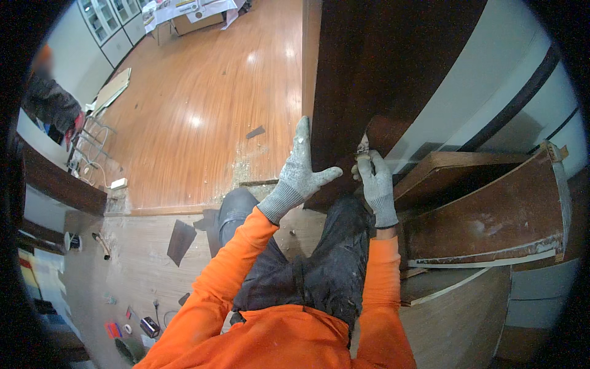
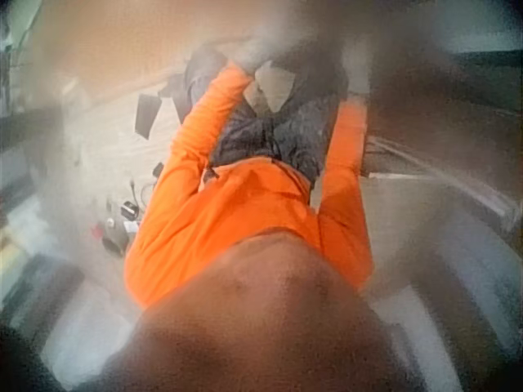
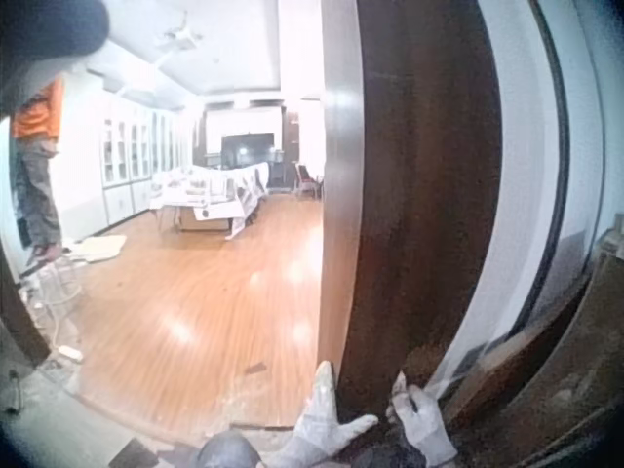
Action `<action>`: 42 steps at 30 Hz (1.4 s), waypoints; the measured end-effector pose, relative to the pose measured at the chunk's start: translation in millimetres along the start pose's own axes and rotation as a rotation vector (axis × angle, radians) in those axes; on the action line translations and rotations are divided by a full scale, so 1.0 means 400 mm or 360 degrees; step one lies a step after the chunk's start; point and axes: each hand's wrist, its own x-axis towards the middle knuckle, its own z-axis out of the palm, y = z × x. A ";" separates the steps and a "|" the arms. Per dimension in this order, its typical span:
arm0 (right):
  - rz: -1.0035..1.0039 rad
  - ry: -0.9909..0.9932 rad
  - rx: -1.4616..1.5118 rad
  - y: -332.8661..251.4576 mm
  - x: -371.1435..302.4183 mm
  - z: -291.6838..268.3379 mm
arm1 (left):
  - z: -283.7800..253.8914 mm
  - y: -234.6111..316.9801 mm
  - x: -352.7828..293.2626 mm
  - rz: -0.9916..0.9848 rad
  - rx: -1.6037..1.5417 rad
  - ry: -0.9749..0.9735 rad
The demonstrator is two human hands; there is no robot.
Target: The person installs a wooden door frame in a room under renovation. They position the frame against the wall, use a hammer to secure it, and then use a chisel to trim and fit the wood precisely. The person also handles a plastic sign and a roll of tape during the process.
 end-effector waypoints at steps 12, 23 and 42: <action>-0.0029 0.0150 -0.0011 0.005 0.011 0.008 | -0.025 -0.058 0.025 0.0137 -0.0221 -0.0013; -0.0028 0.0216 -0.0034 -0.018 -0.004 0.029 | -0.012 -0.094 0.034 0.0228 -0.0227 0.0048; -0.0540 0.0124 -0.0407 -0.172 -0.120 0.058 | -0.114 -0.061 -0.012 0.0240 -0.0568 0.0073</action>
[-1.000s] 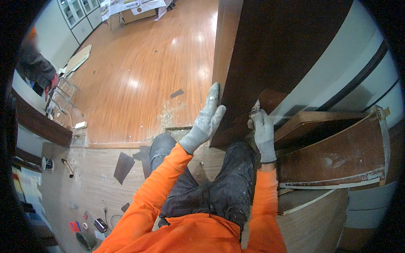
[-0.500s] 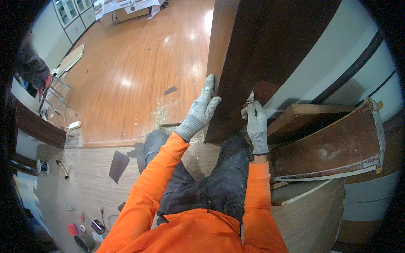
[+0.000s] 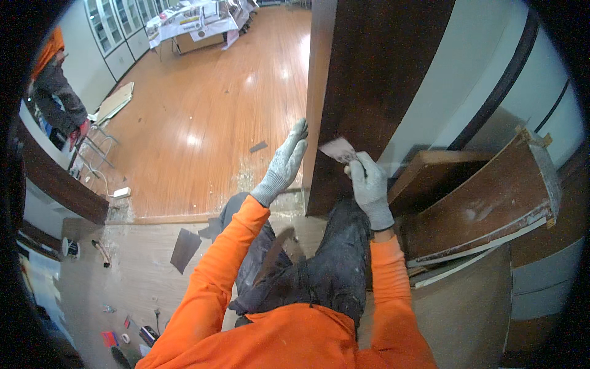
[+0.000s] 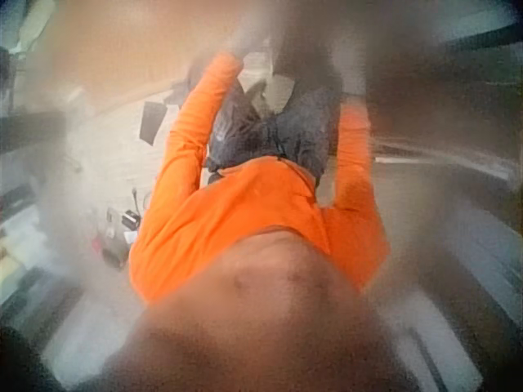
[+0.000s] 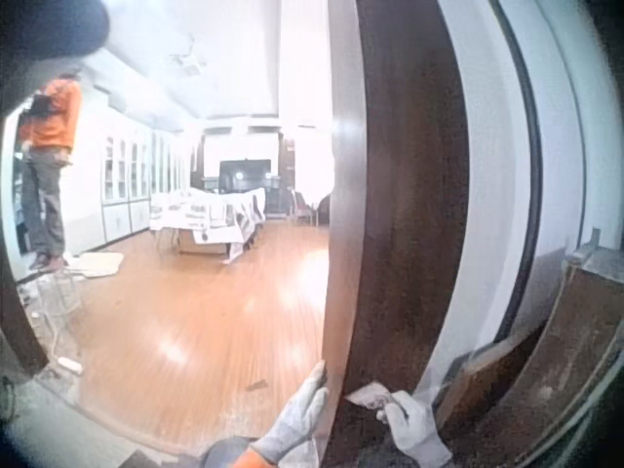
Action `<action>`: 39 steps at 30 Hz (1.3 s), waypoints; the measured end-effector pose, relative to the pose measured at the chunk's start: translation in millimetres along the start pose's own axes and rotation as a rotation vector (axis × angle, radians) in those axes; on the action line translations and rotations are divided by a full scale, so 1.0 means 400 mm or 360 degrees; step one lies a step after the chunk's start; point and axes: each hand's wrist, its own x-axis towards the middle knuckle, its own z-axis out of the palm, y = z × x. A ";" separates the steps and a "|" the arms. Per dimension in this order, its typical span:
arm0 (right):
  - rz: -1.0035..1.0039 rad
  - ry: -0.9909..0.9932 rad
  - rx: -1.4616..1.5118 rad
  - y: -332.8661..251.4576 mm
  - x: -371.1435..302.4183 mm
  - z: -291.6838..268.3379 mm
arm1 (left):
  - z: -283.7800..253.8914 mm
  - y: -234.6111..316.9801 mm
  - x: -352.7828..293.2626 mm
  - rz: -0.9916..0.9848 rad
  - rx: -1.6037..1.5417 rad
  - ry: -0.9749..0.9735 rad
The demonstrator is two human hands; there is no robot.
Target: The person installs a wooden door frame in a room under renovation. They position the frame against the wall, use a hammer to secure it, and then use a chisel to trim and fit the wood precisely. The person also handles a plastic sign and a roll of tape during the process.
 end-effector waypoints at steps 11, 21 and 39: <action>0.0324 0.0121 -0.0719 0.367 -0.094 0.014 | 0.021 -0.103 -0.096 -0.0264 -0.0007 0.0014; 0.0163 0.0189 -0.0767 0.385 -0.060 0.070 | 0.101 -0.125 -0.194 -0.0271 0.0069 -0.0106; 0.0343 0.0111 -0.0632 0.246 -0.155 0.137 | 0.111 -0.105 -0.187 -0.0406 0.0018 -0.0080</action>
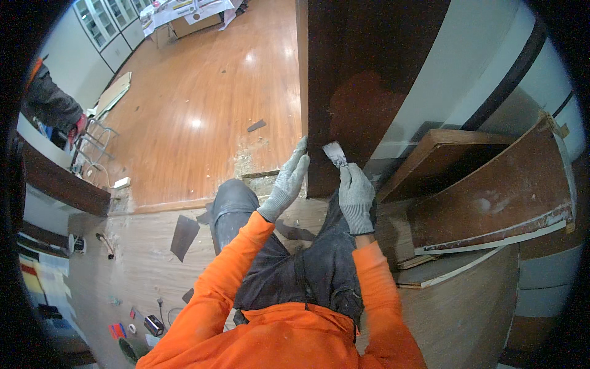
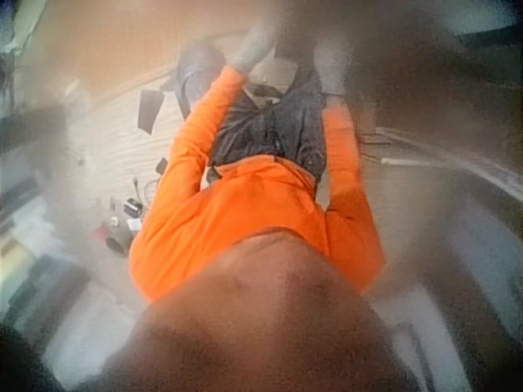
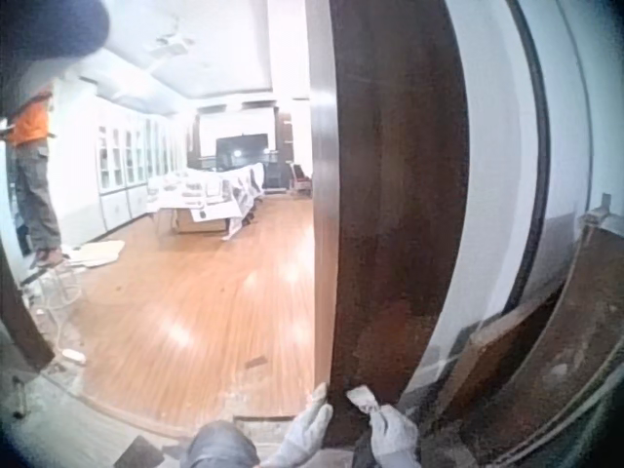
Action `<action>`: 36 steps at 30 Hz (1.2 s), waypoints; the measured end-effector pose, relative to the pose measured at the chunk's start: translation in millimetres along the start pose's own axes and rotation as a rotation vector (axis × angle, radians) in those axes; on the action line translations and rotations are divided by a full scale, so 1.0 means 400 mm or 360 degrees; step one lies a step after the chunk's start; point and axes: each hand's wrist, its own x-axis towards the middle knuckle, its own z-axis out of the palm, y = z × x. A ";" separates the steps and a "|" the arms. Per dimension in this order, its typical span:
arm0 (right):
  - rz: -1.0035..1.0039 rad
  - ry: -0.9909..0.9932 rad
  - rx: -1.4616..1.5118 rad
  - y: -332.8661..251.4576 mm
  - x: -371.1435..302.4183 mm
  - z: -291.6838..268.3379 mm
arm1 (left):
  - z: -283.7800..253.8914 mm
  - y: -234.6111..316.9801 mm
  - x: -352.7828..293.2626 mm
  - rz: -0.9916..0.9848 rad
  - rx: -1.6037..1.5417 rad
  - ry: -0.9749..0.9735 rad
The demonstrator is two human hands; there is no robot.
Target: The person installs a wooden door frame in a room under renovation. They position the frame against the wall, use a hammer to secure it, and then use a chisel to trim and fit the wood precisely. The person also handles a plastic sign and a roll of tape during the process.
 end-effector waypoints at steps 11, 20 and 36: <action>0.0069 0.0050 -0.0011 0.272 0.076 -0.024 | 0.000 -0.017 0.005 -0.0058 -0.0079 -0.0036; 0.0018 -0.0109 0.0208 0.278 0.112 -0.023 | 0.000 -0.012 0.000 -0.0072 0.0038 -0.0116; -0.0277 -0.0359 -0.0013 0.116 0.118 -0.007 | 0.018 -0.029 0.006 -0.0126 -0.0134 -0.0047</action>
